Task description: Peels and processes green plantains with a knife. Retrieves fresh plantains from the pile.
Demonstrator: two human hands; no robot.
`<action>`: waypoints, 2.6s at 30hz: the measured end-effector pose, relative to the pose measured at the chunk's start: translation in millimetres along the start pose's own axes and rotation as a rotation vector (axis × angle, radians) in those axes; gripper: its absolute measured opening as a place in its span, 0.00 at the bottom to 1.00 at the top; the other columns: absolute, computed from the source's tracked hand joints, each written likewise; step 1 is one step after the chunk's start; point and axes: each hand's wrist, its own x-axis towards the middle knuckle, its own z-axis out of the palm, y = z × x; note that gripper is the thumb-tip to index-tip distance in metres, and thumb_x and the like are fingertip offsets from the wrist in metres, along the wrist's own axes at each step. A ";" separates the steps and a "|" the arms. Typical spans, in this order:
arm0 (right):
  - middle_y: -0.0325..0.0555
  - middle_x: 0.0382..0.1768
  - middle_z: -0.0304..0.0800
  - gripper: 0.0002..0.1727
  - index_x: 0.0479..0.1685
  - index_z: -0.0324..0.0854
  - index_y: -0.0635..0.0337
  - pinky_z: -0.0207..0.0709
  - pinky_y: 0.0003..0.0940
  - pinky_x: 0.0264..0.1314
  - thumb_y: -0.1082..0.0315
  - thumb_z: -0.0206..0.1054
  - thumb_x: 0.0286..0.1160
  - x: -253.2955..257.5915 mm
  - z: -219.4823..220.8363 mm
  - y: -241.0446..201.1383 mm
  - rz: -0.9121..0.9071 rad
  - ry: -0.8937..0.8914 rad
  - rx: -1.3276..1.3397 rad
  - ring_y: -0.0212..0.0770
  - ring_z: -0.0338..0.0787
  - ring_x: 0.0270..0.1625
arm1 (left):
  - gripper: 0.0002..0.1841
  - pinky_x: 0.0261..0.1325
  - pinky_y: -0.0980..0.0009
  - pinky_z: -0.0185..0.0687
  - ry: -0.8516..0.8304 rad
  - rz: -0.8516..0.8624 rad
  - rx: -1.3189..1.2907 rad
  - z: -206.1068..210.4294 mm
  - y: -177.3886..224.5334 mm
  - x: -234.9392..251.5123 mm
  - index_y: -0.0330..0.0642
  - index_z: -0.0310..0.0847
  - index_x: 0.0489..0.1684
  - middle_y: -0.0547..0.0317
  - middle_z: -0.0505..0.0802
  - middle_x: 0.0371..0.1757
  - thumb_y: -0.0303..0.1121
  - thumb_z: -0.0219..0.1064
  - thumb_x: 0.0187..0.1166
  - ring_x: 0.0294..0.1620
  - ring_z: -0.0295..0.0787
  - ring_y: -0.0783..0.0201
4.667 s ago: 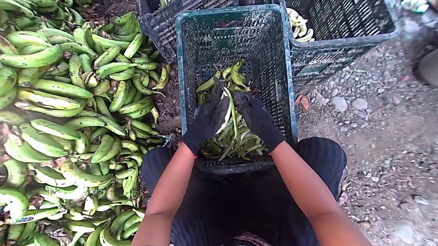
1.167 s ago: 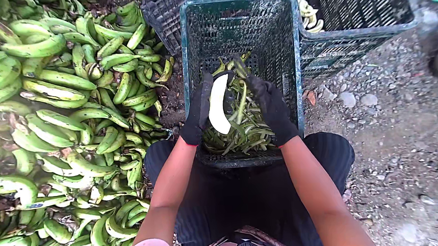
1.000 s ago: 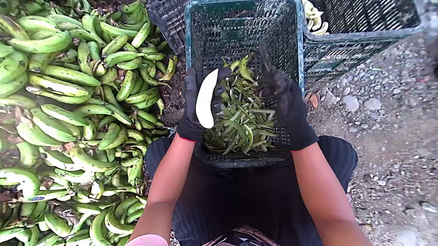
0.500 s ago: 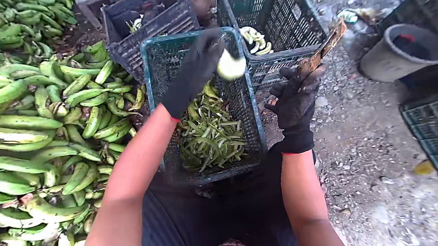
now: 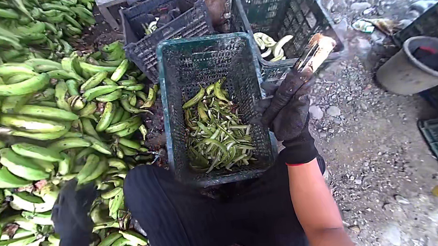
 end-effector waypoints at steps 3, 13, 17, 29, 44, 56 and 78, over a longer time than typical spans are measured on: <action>0.41 0.55 0.92 0.39 0.79 0.62 0.45 0.90 0.43 0.32 0.27 0.38 0.83 -7.1 26.2 21.1 0.085 -0.170 -0.005 0.43 0.92 0.31 | 0.27 0.54 0.56 0.86 0.172 -0.266 0.133 -56.9 -95.5 -62.8 0.33 0.67 0.80 0.40 0.87 0.60 0.45 0.48 0.93 0.47 0.87 0.58; 0.47 0.48 0.85 0.29 0.77 0.70 0.69 0.80 0.30 0.36 0.54 0.43 0.94 -82.7 88.7 113.6 0.389 -0.567 -1.065 0.28 0.80 0.31 | 0.32 0.81 0.34 0.61 -0.073 -1.019 0.472 -52.3 -246.3 -228.4 0.38 0.70 0.82 0.31 0.78 0.79 0.54 0.46 0.91 0.82 0.70 0.34; 0.66 0.60 0.87 0.31 0.74 0.76 0.71 0.78 0.56 0.67 0.50 0.46 0.95 -100.0 82.5 131.1 0.370 -0.614 -1.456 0.55 0.88 0.59 | 0.33 0.77 0.31 0.64 0.043 -1.082 0.368 -43.4 -265.0 -221.9 0.41 0.70 0.83 0.32 0.80 0.76 0.58 0.47 0.90 0.79 0.74 0.32; 0.67 0.65 0.86 0.29 0.72 0.77 0.71 0.72 0.59 0.73 0.54 0.47 0.95 -119.7 111.4 124.1 0.387 -0.589 -1.635 0.59 0.85 0.68 | 0.45 0.73 0.32 0.71 0.570 -0.934 0.465 -101.2 -261.1 -83.1 0.35 0.55 0.89 0.28 0.68 0.84 0.60 0.63 0.80 0.79 0.72 0.30; 0.59 0.48 0.91 0.34 0.60 0.85 0.64 0.77 0.62 0.56 0.41 0.47 0.92 -108.5 90.3 136.9 0.454 -0.496 -1.555 0.55 0.88 0.51 | 0.36 0.71 0.31 0.72 0.586 -1.012 0.232 -110.8 -217.2 -112.8 0.32 0.72 0.74 0.28 0.84 0.67 0.56 0.62 0.79 0.72 0.80 0.32; 0.27 0.23 0.87 0.20 0.72 0.73 0.65 0.83 0.22 0.22 0.63 0.56 0.89 -70.6 80.1 117.9 0.331 -0.403 -0.608 0.23 0.84 0.18 | 0.17 0.36 0.63 0.85 0.716 -0.570 -0.248 -211.4 -65.6 -144.9 0.40 0.81 0.54 0.59 0.87 0.36 0.40 0.71 0.73 0.31 0.85 0.65; 0.44 0.37 0.96 0.20 0.55 0.89 0.58 0.90 0.33 0.31 0.52 0.68 0.77 -9.1 93.2 18.7 0.111 -0.726 -0.096 0.36 0.93 0.30 | 0.16 0.21 0.79 0.81 -0.960 0.101 -0.573 101.6 207.3 -14.4 0.48 0.85 0.50 0.68 0.85 0.23 0.44 0.55 0.80 0.18 0.80 0.76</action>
